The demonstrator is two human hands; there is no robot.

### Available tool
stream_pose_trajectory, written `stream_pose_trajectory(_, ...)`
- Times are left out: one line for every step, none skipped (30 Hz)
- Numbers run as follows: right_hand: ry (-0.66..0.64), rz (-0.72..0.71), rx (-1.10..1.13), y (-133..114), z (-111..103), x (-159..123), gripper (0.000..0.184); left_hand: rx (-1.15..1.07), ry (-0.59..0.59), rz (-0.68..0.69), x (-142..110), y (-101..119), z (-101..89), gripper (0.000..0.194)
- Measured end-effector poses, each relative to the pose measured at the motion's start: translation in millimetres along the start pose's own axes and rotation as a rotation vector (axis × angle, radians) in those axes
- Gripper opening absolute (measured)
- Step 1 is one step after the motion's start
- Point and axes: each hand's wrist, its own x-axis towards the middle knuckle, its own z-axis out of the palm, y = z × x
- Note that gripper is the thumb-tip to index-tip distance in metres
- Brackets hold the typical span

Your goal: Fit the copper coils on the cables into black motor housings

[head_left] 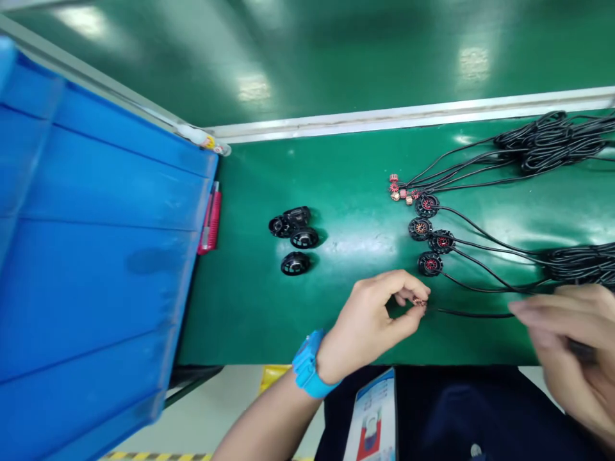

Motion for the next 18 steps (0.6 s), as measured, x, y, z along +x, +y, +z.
stream_pose_trajectory(-0.027,-0.041,0.007,-4,8,10,0.027,-0.094,0.027,-0.042,-4,1,2.9,0.005)
stream_pose_trajectory(-0.043,-0.065,0.016,-7,16,19,0.027,-0.181,0.044,-0.080,-9,2,5.6,0.009)
stream_pose_trajectory(-0.068,-0.086,0.028,-9,22,25,0.028,-0.267,0.055,-0.103,-12,3,8.0,0.015)
stream_pose_trajectory(-0.086,-0.092,0.037,-9,27,30,0.029,-0.352,0.066,-0.112,-15,5,10.1,0.019)
stream_pose_trajectory(-0.102,-0.088,0.052,-8,32,32,0.030,-0.428,0.075,-0.111,-18,6,11.7,0.021)
stream_pose_trajectory(-0.118,-0.085,0.071,-8,35,32,0.031,-0.490,0.086,-0.105,-21,7,13.1,0.021)
stream_pose_trajectory(-0.131,-0.082,0.089,-7,38,32,0.032,-0.532,0.103,-0.098,-23,8,14.3,0.019)
stream_pose_trajectory(-0.142,-0.081,0.106,-6,40,32,0.034,-0.554,0.117,-0.098,-25,9,15.4,0.017)
stream_pose_trajectory(-0.148,-0.086,0.121,-6,41,31,0.035,-0.564,0.128,-0.108,-27,10,16.7,0.018)
stream_pose_trajectory(-0.150,-0.092,0.133,-7,42,31,0.035,-0.568,0.140,-0.122,-29,10,18.1,0.021)
stream_pose_trajectory(-0.153,-0.099,0.145,-8,42,31,0.035,-0.575,0.153,-0.132,-30,10,19.7,0.025)
stream_pose_trajectory(-0.154,-0.104,0.156,-10,42,32,0.034,-0.590,0.167,-0.132,-31,10,21.4,0.029)
stream_pose_trajectory(-0.157,-0.106,0.169,-11,43,32,0.033,-0.614,0.178,-0.121,-31,9,23.1,0.032)
stream_pose_trajectory(-0.161,-0.109,0.182,-13,43,33,0.032,-0.641,0.184,-0.098,-32,8,24.7,0.033)
stream_pose_trajectory(-0.166,-0.112,0.195,-14,43,33,0.032,-0.668,0.189,-0.068,-32,8,26.1,0.034)
stream_pose_trajectory(-0.168,-0.113,0.206,-15,43,34,0.031,-0.692,0.189,-0.040,-31,7,27.3,0.034)
stream_pose_trajectory(-0.165,-0.111,0.214,-16,43,34,0.031,-0.713,0.188,-0.017,-31,7,28.0,0.033)
stream_pose_trajectory(-0.160,-0.108,0.221,-16,43,35,0.029,-0.725,0.186,-0.002,-30,7,28.4,0.032)
